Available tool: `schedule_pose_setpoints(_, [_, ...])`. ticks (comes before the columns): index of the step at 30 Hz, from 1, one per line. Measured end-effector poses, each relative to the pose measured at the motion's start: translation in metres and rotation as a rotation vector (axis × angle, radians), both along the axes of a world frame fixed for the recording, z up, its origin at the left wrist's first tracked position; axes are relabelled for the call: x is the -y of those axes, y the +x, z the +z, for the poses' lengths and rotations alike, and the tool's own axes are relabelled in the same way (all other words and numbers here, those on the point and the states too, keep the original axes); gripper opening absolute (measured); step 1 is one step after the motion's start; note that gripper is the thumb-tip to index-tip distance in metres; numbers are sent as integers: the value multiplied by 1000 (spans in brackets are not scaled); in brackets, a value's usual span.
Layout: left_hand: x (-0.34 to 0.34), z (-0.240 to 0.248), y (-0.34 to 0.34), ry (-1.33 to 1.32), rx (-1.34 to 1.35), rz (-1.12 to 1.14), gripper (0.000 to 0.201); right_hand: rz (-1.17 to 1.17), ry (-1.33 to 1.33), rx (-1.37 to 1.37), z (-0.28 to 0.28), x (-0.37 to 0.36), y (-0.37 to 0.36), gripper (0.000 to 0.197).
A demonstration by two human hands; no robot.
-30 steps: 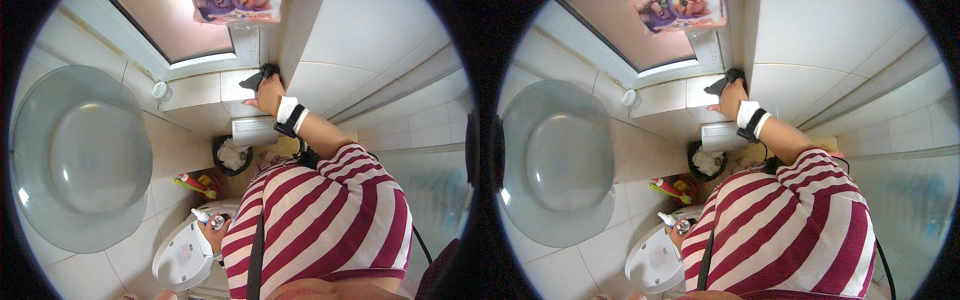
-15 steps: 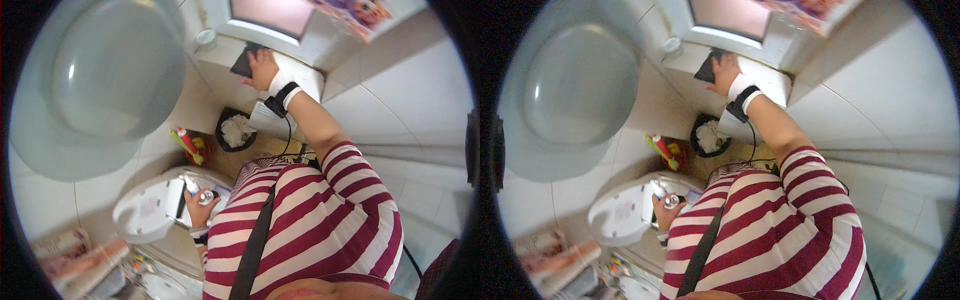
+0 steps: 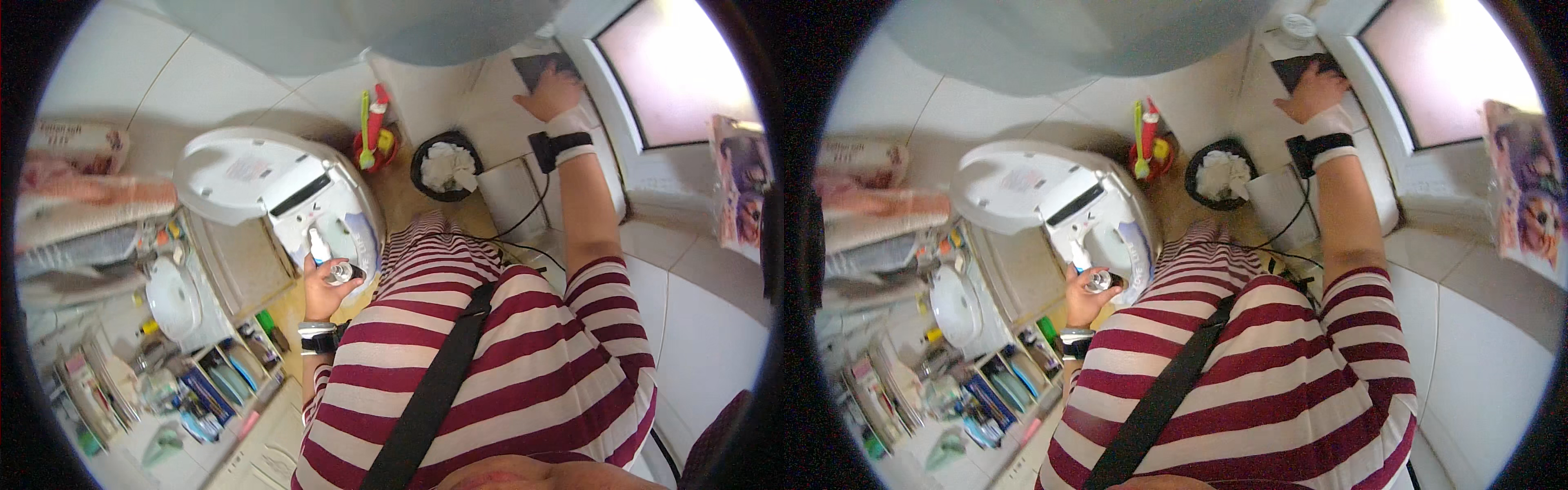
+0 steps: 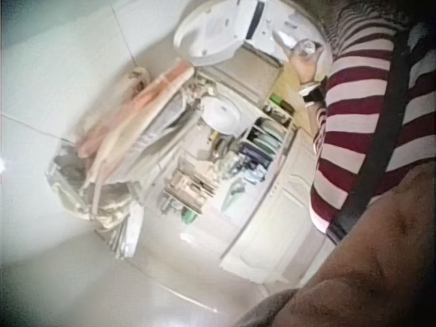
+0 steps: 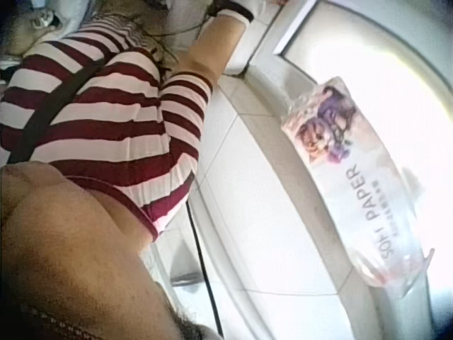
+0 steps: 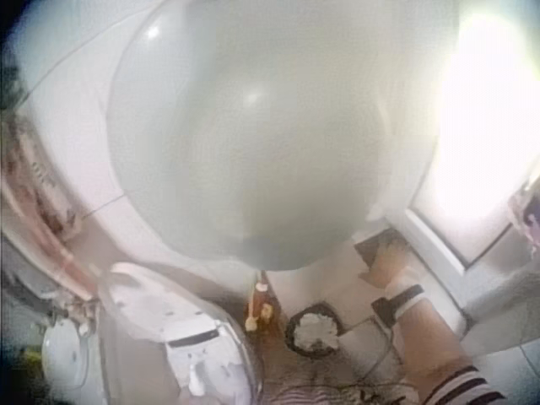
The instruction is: The person wipes the shower door handle and glass with a cloth, adjusts a cleaning tool, and wipes the wall and sink area.
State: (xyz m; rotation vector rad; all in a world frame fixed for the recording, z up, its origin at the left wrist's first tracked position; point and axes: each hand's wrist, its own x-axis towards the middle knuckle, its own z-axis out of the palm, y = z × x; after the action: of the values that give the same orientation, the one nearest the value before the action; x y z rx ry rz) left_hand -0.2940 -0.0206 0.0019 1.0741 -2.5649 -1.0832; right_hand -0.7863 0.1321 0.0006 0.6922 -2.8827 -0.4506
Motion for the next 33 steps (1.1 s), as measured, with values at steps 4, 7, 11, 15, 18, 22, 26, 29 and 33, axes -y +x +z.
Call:
schedule_pose_setpoints(4, [-9,-6,47,52,-30,160,43,104,-29,-81,2,-22,8,103])
schedule_pose_setpoints(7, [-16,-9,84,75,-81,287,43,115,5,-138,1,-43,31,104])
schedule_pose_setpoints(11, [-30,-23,121,198,-163,546,42,-40,100,-37,15,-66,62,103])
schedule_pose_setpoints(15, [-32,-20,147,193,-172,620,41,-90,120,-73,-11,-103,67,86])
schedule_pose_setpoints(18, [-28,-16,165,79,-175,597,42,-38,59,137,-21,-98,81,61])
schedule_pose_setpoints(22, [-17,-3,190,51,-214,601,42,344,-79,386,-23,-80,106,26])
schedule_pose_setpoints(26, [-10,-8,227,-4,-192,621,42,334,-379,932,-21,-28,162,29])
schedule_pose_setpoints(29, [-16,-9,247,-44,-237,696,43,242,-468,1187,19,16,214,30])
schedule_pose_setpoints(33, [-34,-8,268,-88,-216,798,45,404,-755,1459,3,41,216,34])
